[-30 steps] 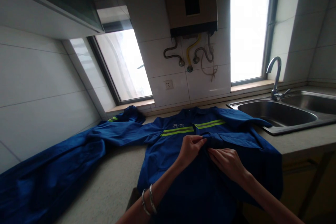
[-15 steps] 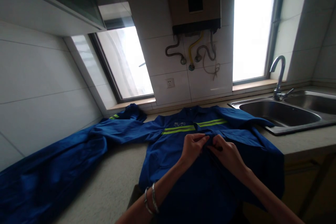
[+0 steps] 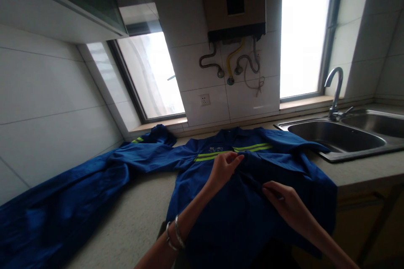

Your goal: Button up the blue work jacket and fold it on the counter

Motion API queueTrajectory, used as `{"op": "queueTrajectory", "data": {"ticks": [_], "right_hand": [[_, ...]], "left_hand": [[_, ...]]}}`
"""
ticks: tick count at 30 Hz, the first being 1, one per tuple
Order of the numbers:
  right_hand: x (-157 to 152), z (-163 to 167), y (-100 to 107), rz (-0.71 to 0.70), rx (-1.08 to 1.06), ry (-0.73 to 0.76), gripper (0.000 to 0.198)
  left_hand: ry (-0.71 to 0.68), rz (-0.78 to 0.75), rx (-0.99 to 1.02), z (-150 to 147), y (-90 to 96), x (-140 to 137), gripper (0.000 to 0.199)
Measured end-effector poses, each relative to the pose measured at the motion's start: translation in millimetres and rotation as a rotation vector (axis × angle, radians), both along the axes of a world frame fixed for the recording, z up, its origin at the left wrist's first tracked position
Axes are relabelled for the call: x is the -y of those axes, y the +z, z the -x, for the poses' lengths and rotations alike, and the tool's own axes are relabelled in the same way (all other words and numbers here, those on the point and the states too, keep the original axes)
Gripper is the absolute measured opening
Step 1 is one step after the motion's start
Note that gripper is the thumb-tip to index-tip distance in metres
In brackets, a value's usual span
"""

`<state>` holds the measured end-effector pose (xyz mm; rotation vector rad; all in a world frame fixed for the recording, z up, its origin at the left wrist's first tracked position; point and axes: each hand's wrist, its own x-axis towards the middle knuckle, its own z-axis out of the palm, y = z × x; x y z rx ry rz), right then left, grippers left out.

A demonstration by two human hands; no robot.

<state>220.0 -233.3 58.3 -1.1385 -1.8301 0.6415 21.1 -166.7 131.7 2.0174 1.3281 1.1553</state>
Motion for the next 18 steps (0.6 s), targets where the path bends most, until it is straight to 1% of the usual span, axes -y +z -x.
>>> {"op": "queueTrajectory", "data": {"ticks": [2,3,4,5,8,10,11,15,18], "right_hand": [[-1,1,6,0.029,-0.054,-0.013,0.030],[-1,2,10,0.033,-0.076,-0.016,0.030],[-1,3,13,0.026,-0.098,-0.019,0.030],[-1,4,16,0.014,-0.120,-0.024,0.030],[-3,5,21,-0.024,-0.179,-0.050,0.030],[-4,4,21,-0.033,-0.205,-0.069,0.030],[-4,4,20,-0.033,-0.216,-0.079,0.030],[-4,3,17,-0.039,-0.247,-0.121,0.030],[-1,3,20,-0.033,-0.292,-0.112,0.030]], "left_hand": [[0.109,-0.168,-0.191,-2,9.4,14,0.043],[0.131,-0.215,-0.280,-3,13.4,22,0.044],[0.115,-0.233,-0.367,-5,16.5,30,0.046],[0.068,-0.233,-0.452,-6,18.6,38,0.048],[-0.107,-0.224,-0.656,-10,20.0,51,0.056],[-0.169,-0.224,-0.712,-11,19.1,52,0.056],[-0.206,-0.223,-0.718,-10,18.7,51,0.053],[-0.398,-0.240,-0.699,-10,17.9,47,0.030],[-0.440,-0.258,-0.672,-10,18.7,46,0.021]]}}
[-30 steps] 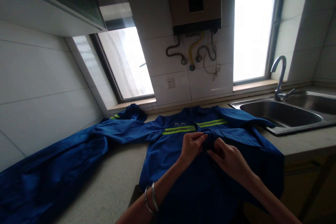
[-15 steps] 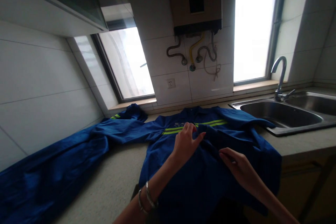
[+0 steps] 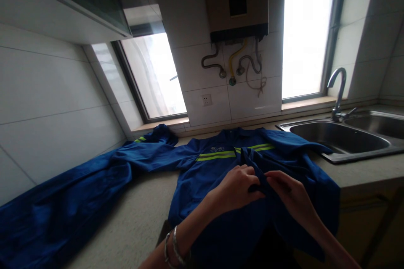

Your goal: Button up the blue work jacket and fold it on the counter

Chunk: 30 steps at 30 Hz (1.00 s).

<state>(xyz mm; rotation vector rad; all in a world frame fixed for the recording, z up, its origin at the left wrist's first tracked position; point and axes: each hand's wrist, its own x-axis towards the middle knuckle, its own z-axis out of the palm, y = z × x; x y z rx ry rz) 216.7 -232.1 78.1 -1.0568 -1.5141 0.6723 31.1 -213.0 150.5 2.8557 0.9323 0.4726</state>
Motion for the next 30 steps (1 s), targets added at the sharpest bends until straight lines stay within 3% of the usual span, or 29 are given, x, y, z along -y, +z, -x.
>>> {"op": "queueTrajectory", "data": {"ticks": [4,9,16,26,30], "right_hand": [[5,-1,4,0.021,-0.036,0.057,0.035],[9,2,6,0.037,0.050,0.141,0.028],[8,13,2,-0.174,0.040,-0.006,0.022],[12,14,3,-0.196,-0.008,-0.021,0.017],[13,15,10,-0.076,0.013,0.103,0.019]], "left_hand": [[0.005,0.024,0.084,5,3.8,-4,0.016],[-0.012,0.092,0.151,13,10.3,-7,0.016],[0.190,0.121,0.255,1,11.0,13,0.043],[0.161,0.179,0.265,-2,7.9,13,0.015],[0.220,0.193,0.306,-4,7.8,13,0.012]]}}
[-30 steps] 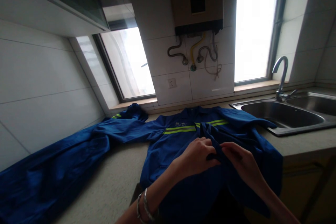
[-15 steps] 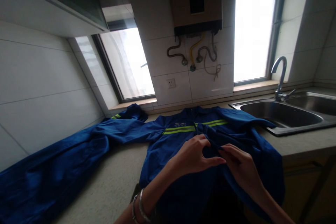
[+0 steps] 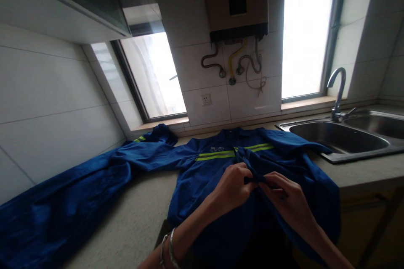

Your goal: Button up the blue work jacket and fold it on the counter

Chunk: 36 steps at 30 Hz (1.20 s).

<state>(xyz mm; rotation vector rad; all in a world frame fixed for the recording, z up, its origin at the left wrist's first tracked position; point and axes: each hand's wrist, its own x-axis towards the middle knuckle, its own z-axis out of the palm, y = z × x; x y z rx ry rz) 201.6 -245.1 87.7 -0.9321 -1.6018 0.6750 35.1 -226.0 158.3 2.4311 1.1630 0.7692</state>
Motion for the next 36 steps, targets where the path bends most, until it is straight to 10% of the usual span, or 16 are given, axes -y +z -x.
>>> {"op": "queueTrajectory", "data": {"ticks": [12,36], "right_hand": [[-8,1,3,0.062,0.111,0.058,0.026],[-14,8,2,0.102,-0.070,0.083,0.015]], "left_hand": [[0.095,-0.013,0.048,-6,-6.5,0,0.003],[-0.156,0.065,0.011,15,6.4,-10,0.011]]}}
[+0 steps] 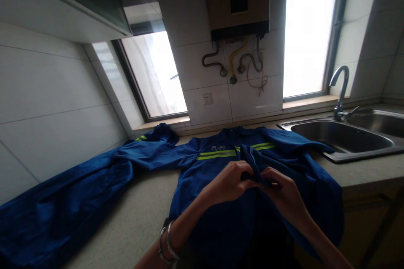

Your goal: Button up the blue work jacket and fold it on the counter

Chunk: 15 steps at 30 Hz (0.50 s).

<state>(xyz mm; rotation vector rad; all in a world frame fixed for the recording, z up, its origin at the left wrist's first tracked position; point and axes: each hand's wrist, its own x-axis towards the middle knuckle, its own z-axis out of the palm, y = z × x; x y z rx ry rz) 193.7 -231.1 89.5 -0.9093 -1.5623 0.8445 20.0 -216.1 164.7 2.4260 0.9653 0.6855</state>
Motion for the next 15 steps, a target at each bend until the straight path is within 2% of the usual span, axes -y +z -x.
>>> {"op": "queueTrajectory", "data": {"ticks": [6,11,15], "right_hand": [[1,-2,7,0.043,0.043,0.024,0.019],[0,-3,8,0.119,-0.061,0.136,0.025],[-5,-4,8,0.143,-0.160,0.095,0.028]], "left_hand": [[-0.009,0.095,0.058,0,-6.2,-9,0.014],[0.082,-0.138,-0.009,-5,-4.0,-5,0.005],[0.079,-0.377,-0.151,-9,-3.2,2,0.004]]}}
